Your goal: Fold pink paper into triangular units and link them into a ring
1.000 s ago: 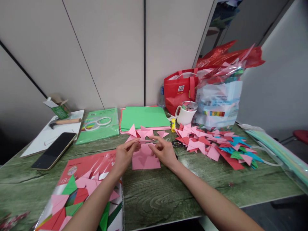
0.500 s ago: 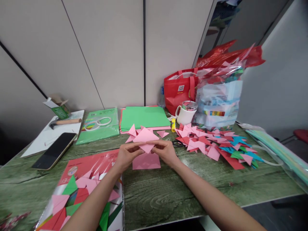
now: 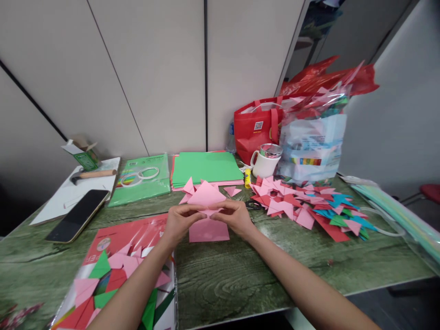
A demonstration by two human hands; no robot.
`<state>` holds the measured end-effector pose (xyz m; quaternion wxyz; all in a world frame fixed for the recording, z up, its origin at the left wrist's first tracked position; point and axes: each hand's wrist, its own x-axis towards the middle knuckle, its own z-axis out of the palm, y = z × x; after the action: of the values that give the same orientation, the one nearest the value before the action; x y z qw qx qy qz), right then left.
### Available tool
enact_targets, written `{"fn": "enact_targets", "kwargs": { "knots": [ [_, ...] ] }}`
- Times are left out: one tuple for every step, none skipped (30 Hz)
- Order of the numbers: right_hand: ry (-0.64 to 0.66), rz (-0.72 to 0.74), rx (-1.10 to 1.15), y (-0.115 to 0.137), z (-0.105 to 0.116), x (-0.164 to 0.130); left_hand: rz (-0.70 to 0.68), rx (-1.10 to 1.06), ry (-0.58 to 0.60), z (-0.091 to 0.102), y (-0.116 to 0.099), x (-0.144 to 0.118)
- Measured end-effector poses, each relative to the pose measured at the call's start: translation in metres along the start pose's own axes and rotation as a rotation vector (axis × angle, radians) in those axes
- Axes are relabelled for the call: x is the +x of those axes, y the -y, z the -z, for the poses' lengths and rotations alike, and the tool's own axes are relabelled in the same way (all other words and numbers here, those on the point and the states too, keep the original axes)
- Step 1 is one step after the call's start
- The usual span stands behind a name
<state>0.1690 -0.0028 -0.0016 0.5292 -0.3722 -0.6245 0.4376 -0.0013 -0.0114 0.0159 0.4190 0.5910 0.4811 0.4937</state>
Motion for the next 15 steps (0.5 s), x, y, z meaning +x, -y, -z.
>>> {"fn": "enact_targets", "kwargs": {
  "knots": [
    [-0.005,-0.004,-0.001,-0.0004,-0.0001,0.0002,0.001,0.007,-0.008,-0.0003,-0.0002,-0.0002],
    [-0.010,-0.009,0.006,-0.0012,-0.0002,0.0003,0.000,0.011,-0.011,-0.0007,-0.0005,-0.0005],
    [-0.014,-0.016,0.020,-0.0022,-0.0003,0.0005,0.001,0.012,-0.010,-0.0014,-0.0007,-0.0009],
    [-0.019,-0.025,0.039,-0.0034,-0.0006,0.0006,0.005,0.006,-0.005,-0.0023,-0.0008,-0.0013],
    [-0.026,-0.036,0.057,-0.0045,-0.0011,0.0005,0.010,-0.008,-0.001,-0.0033,-0.0007,-0.0017],
    [-0.038,-0.046,0.070,-0.0055,-0.0016,0.0004,0.019,-0.025,0.003,-0.0044,-0.0006,-0.0020],
    [-0.055,-0.054,0.075,-0.0062,-0.0023,0.0001,0.029,-0.041,0.002,-0.0055,-0.0004,-0.0024],
    [-0.072,-0.058,0.074,-0.0066,-0.0030,-0.0003,0.040,-0.051,-0.003,-0.0065,-0.0004,-0.0026],
    [-0.086,-0.059,0.073,-0.0067,-0.0038,-0.0006,0.048,-0.054,-0.011,-0.0074,-0.0004,-0.0029],
    [-0.094,-0.058,0.078,-0.0064,-0.0045,-0.0010,0.054,-0.053,-0.019,-0.0081,-0.0006,-0.0031],
    [-0.094,-0.059,0.087,-0.0059,-0.0053,-0.0014,0.056,-0.049,-0.028,-0.0086,-0.0009,-0.0034],
    [-0.086,-0.064,0.101,-0.0050,-0.0060,-0.0016,0.058,-0.045,-0.036,-0.0090,-0.0012,-0.0036],
    [-0.077,-0.073,0.120,-0.0040,-0.0066,-0.0018,0.060,-0.048,-0.041,-0.0092,-0.0014,-0.0039],
    [-0.070,-0.086,0.138,-0.0029,-0.0072,-0.0020,0.065,-0.055,-0.044,-0.0095,-0.0013,-0.0041],
    [-0.066,-0.100,0.154,-0.0018,-0.0077,-0.0021,0.071,-0.071,-0.048,-0.0098,-0.0010,-0.0044]
  ]
}}
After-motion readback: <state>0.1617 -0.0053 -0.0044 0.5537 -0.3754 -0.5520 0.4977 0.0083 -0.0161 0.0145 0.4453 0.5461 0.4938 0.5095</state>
